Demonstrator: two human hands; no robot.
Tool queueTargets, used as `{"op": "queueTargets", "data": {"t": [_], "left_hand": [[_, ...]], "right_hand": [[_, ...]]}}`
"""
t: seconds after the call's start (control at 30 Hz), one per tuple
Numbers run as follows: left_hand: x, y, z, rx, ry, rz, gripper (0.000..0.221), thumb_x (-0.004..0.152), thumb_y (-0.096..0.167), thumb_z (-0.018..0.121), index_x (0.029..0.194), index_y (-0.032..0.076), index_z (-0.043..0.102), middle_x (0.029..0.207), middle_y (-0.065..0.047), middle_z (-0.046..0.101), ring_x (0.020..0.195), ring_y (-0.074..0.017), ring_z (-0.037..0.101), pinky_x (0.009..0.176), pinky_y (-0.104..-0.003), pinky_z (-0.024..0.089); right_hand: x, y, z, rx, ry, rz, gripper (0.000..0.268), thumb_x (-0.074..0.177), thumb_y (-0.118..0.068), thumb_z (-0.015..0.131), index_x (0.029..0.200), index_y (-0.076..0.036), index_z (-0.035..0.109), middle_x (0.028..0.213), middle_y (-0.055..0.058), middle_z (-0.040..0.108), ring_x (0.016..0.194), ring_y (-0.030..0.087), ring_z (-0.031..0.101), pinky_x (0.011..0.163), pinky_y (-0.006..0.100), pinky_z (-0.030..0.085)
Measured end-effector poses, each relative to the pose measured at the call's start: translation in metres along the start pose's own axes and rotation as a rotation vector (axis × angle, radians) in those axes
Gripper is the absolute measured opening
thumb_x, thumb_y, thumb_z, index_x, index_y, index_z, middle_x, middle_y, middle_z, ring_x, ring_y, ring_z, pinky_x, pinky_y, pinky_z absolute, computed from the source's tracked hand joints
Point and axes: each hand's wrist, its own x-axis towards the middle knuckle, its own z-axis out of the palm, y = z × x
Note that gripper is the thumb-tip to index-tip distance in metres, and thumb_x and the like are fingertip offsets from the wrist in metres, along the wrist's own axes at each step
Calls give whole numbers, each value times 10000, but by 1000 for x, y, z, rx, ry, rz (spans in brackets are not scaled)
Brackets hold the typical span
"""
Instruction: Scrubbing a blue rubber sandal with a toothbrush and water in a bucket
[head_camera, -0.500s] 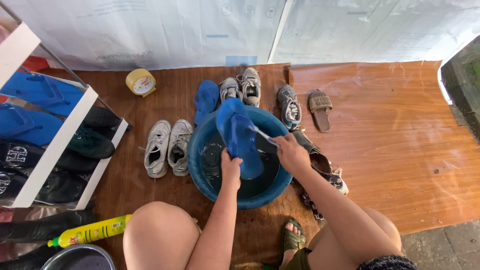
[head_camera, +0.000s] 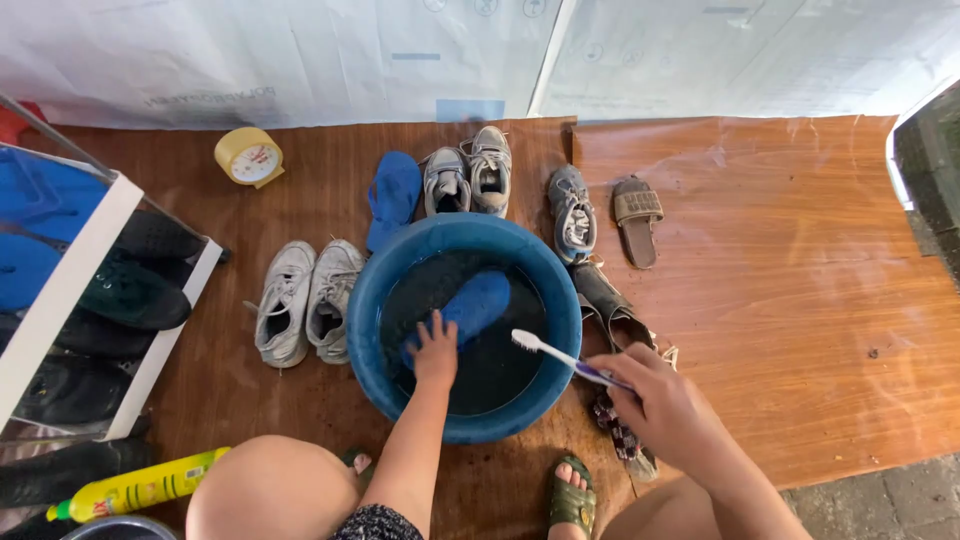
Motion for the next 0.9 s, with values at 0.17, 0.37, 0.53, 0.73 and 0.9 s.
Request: {"op": "queueTargets", "data": {"t": [0.17, 0.37, 0.53, 0.73, 0.9], "left_hand": [[19, -6, 4, 129, -153, -79, 922, 945, 159, 627, 1645, 107, 29, 1703, -250, -13, 1536, -529, 53, 1168, -747, 124], [26, 6, 46, 190, -257, -93, 977, 905, 278, 666, 1637, 45, 62, 1647, -255, 173, 1472, -486, 226, 1154, -762, 40], [9, 23, -20, -181, -438, -116, 1220, 791, 462, 843, 1661, 171, 39, 1581, -225, 301, 1432, -466, 351, 1169, -753, 173], [-1, 11, -77, -860, -418, -233, 913, 779, 649, 662, 1411, -4, 566, 1313, -201, 652, 1151, -331, 664, 1036, -387, 496], [-37, 24, -77, -1337, -390, -359, 1040, 858, 811, 613, 1589, 126, 334, 1366, -295, 538, 1021, -487, 694, 807, -614, 603]], "right_hand": [[-1, 0, -13, 13, -46, 63, 382, 826, -83, 686, 1160, -250, 765, 961, -50, 680, 577, 107, 651, 530, 271, 541], [6, -4, -20, -43, -153, 50, 424, 837, -119, 676, 1200, -331, 724, 1017, -89, 694, 598, 113, 696, 556, 300, 573], [2, -10, -27, 62, -137, -29, 439, 822, -65, 667, 1211, -256, 739, 958, -51, 685, 530, 107, 621, 479, 277, 501], [-6, 3, -23, 76, 11, -256, 481, 781, -47, 639, 1230, -204, 711, 1083, 2, 689, 748, 204, 679, 634, 307, 540], [-10, -15, -33, -6, -55, -178, 376, 873, -138, 602, 1244, -153, 662, 1033, 216, 642, 903, 550, 657, 735, 623, 571]]}}
